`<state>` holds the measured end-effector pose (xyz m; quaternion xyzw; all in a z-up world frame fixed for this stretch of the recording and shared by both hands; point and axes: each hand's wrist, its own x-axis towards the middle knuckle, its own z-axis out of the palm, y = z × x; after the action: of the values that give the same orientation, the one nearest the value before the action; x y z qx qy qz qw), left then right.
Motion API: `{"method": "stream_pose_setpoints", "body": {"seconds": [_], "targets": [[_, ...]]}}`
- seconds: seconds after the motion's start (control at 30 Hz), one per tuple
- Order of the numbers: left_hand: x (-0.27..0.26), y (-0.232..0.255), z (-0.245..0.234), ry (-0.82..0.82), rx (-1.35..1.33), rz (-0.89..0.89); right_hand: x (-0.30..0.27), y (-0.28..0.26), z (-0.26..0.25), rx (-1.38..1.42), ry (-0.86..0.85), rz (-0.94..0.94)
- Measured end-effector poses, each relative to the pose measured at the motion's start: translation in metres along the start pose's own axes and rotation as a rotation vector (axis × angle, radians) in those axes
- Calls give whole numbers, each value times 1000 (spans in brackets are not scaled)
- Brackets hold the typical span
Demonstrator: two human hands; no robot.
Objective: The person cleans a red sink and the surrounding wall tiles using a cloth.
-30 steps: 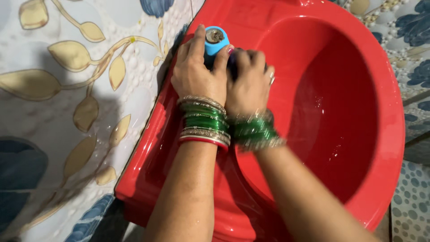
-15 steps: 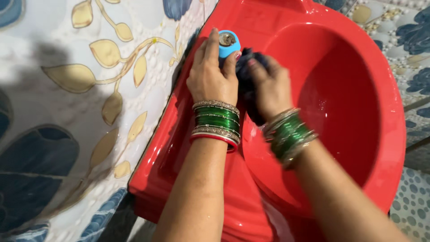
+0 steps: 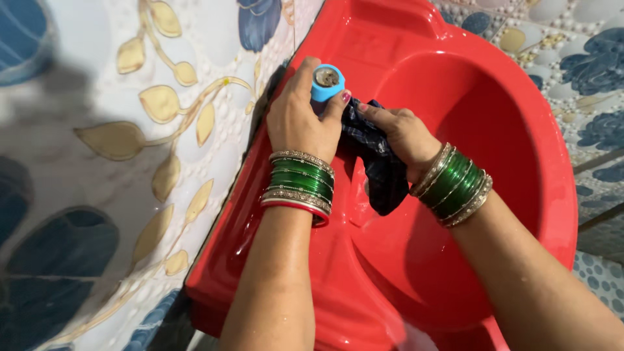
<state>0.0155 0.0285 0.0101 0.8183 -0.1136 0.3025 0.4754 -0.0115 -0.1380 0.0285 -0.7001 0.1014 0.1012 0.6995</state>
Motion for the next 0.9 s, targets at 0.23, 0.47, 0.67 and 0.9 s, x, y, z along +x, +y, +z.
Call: {"method": "stream_pose_setpoints", "body": {"seconds": [0.23,0.47,0.67,0.9], "targets": [[-4,6,-2,-43,-8,-66,-31,19,7,84,244,-24],[-12,29,-5,47,14,61,-60,83,-17,-82,451,28],[-102,154,18,-177,-194,-462,-72,67,-41,282,398,19],[-115,134,63,-328,-1172,-1498,-93,66,-71,525,337,-92]]}}
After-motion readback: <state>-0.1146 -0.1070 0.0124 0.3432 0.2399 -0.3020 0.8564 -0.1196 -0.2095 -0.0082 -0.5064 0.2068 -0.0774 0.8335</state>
